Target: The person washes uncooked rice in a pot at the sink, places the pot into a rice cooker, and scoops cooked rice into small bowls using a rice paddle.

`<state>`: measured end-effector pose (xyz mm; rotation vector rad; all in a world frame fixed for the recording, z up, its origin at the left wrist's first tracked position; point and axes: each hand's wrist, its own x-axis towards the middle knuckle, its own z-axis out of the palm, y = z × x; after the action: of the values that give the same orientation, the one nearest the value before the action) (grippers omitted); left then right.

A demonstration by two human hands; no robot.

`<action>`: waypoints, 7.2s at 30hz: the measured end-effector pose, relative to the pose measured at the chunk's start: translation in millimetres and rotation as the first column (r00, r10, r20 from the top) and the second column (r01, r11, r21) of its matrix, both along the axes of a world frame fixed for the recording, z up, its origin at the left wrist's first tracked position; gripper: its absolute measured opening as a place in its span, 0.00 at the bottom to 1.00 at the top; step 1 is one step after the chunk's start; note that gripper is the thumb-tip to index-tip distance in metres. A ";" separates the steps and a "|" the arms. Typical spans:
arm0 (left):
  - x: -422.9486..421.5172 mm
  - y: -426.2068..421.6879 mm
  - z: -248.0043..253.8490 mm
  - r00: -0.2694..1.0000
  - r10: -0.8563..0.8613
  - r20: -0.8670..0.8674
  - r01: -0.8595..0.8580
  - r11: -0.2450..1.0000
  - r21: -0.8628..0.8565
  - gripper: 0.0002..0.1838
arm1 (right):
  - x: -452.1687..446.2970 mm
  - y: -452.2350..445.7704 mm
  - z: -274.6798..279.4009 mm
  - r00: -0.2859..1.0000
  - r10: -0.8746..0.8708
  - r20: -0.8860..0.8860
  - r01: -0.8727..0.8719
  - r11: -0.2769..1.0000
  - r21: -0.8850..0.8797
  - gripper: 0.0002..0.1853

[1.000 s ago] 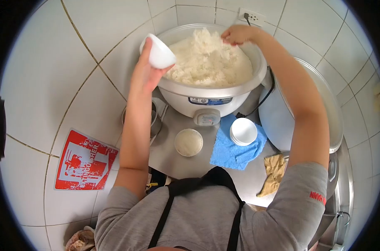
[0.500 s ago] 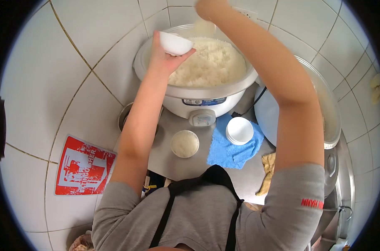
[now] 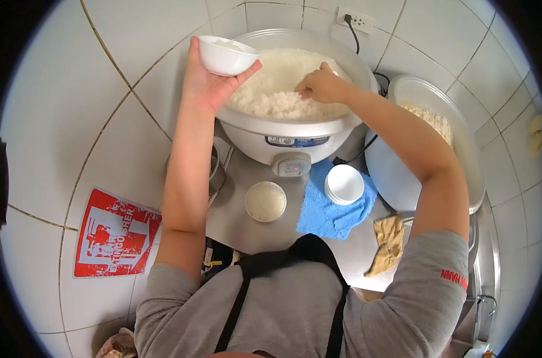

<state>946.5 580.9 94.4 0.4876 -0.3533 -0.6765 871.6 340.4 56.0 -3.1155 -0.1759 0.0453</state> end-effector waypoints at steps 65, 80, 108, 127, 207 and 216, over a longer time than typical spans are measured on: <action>39.8 -12.2 7.0 0.984 0.130 -0.119 -0.081 0.935 0.344 0.36 | 5.8 -12.4 38.0 0.917 -0.354 -0.183 0.373 0.600 0.708 0.13; 43.2 -66.2 -9.8 0.995 -0.029 -0.097 0.057 0.951 0.305 0.39 | -15.3 60.6 35.8 0.782 -0.122 0.611 0.118 0.992 0.048 0.18; 40.1 -11.0 -7.8 0.999 0.002 -0.049 0.019 0.912 0.410 0.37 | 21.9 -65.4 44.5 0.940 -0.326 -0.099 0.320 0.747 0.583 0.14; 43.3 -48.2 -5.0 0.966 -0.257 -0.036 0.254 0.911 0.326 0.36 | -15.9 10.0 73.8 0.781 -0.364 0.508 0.177 0.908 0.379 0.20; -230.7 165.4 -225.8 0.926 -0.004 -0.377 0.077 0.981 0.180 0.47 | -248.1 84.1 -156.6 0.753 -0.466 0.465 0.386 0.885 0.262 0.27; -148.8 161.8 -261.5 0.944 -0.014 -0.329 0.070 0.985 0.158 0.46 | -150.0 169.1 -254.9 0.928 -0.301 0.219 -0.047 0.487 0.872 0.76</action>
<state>797.6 742.7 -167.1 0.5182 0.0078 -0.8189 721.6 509.5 -198.9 -2.0422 0.0442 -0.4604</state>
